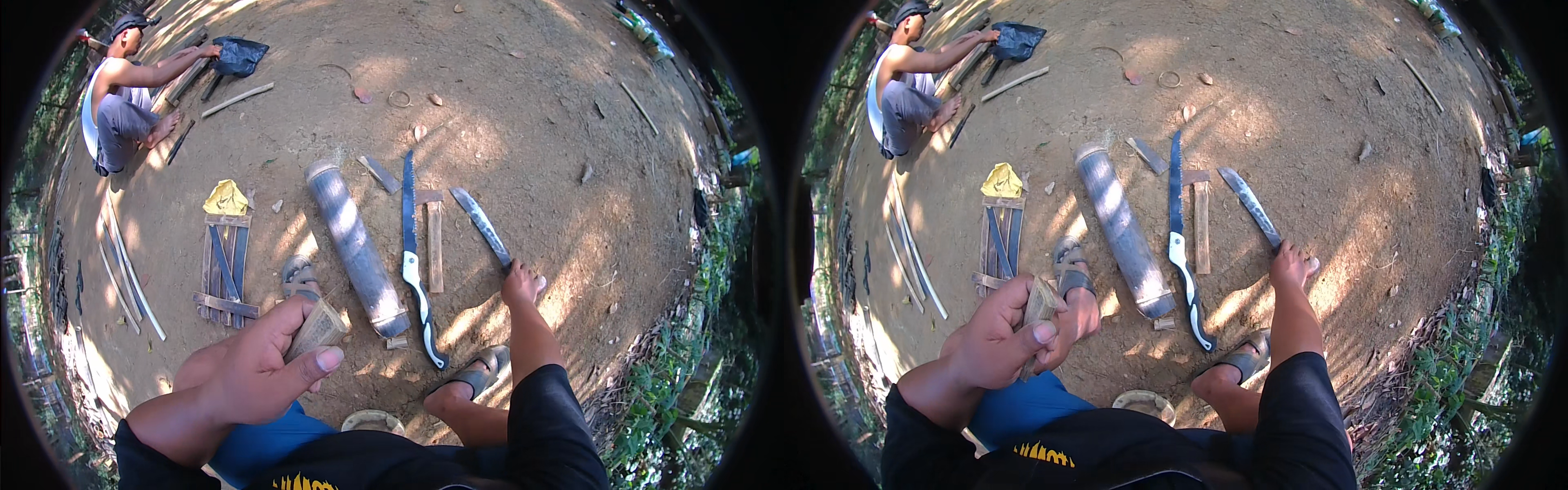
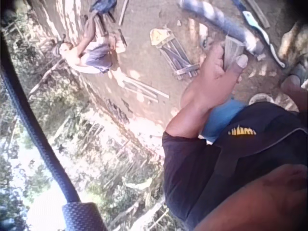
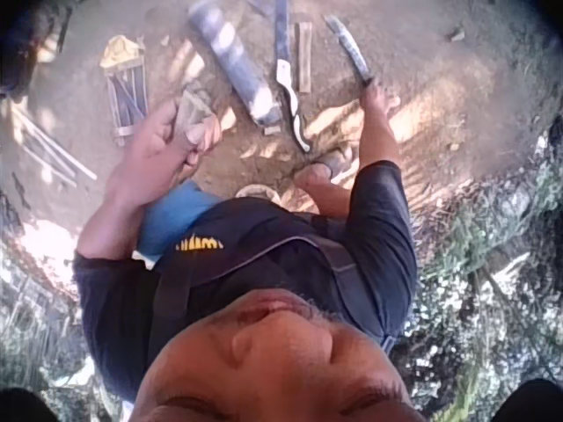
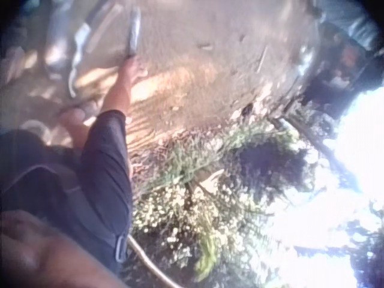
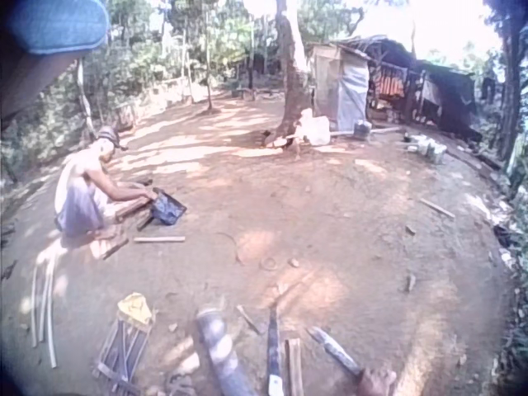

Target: The person saws bamboo segments, trims them with a large knife, and assembles them into a small slatted structure using a hammer and nails.

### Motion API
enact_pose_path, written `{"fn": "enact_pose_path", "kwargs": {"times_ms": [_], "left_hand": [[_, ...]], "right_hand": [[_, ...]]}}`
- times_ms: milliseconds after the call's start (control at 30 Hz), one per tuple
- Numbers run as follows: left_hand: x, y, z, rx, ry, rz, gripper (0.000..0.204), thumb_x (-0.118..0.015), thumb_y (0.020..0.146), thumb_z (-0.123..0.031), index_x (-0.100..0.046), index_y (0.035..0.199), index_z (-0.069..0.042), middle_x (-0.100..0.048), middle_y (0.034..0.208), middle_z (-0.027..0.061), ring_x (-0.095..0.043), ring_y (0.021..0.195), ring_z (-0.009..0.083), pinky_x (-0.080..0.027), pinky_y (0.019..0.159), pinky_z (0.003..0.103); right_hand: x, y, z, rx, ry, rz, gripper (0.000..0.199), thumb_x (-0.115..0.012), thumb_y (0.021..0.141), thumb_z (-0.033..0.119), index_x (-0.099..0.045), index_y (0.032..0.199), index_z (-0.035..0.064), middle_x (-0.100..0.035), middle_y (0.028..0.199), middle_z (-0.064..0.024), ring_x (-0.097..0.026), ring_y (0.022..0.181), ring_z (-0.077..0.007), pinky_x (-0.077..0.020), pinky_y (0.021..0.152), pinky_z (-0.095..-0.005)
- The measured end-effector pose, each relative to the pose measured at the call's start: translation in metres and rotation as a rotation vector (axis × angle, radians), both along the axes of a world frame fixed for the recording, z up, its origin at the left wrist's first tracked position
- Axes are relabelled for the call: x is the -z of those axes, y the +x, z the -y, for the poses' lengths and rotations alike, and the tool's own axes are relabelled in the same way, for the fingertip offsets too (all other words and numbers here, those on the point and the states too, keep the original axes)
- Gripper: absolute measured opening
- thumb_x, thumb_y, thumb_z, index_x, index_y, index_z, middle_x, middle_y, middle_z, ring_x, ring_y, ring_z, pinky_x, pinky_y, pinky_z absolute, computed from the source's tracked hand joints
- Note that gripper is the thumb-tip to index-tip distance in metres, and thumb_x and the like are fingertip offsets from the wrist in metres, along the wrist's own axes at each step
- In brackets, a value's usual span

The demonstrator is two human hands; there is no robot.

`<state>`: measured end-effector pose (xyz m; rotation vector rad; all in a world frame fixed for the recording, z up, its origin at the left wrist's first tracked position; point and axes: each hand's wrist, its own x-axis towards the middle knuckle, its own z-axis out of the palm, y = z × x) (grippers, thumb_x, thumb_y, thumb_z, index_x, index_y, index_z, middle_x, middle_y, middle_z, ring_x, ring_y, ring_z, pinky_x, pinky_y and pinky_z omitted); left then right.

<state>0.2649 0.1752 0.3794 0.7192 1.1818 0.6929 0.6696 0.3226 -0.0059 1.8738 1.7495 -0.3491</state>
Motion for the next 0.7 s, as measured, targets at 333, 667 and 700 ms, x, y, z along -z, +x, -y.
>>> {"fn": "enact_pose_path", "kwargs": {"times_ms": [333,667,700], "left_hand": [[0.01,0.007,-0.003,0.321,0.309,-0.368,0.038,-0.06,0.104,-0.033,-0.054,0.124,-0.001,-0.065,0.095,0.0146,-0.065,0.086,0.0243,-0.049,0.074,0.037],[-0.004,0.032,0.011,0.25,0.789,-0.527,0.045,-0.055,0.104,-0.043,-0.053,0.12,-0.001,-0.063,0.091,0.0196,-0.065,0.081,0.0392,-0.049,0.071,0.046],[-0.005,0.036,0.013,0.247,0.829,-0.529,0.044,-0.056,0.103,-0.042,-0.053,0.118,-0.002,-0.062,0.09,0.0193,-0.064,0.08,0.039,-0.048,0.07,0.046]], "right_hand": [[-0.043,-0.024,-0.002,0.16,-0.086,-0.26,0.055,-0.068,0.085,0.033,-0.054,0.126,-0.0008,-0.065,0.121,-0.0268,-0.061,0.122,-0.0414,-0.0493,0.103,-0.0475],[-0.29,-0.056,0.035,-0.089,0.409,-0.89,0.034,-0.078,0.087,0.029,-0.061,0.096,0.0014,-0.062,0.073,-0.0196,-0.063,0.07,-0.0382,-0.0497,0.067,-0.0462],[-0.321,-0.06,0.046,-0.16,0.446,-0.93,0.027,-0.077,0.088,0.021,-0.058,0.09,0.0027,-0.058,0.068,-0.0169,-0.059,0.064,-0.0353,-0.0465,0.062,-0.0451]]}}
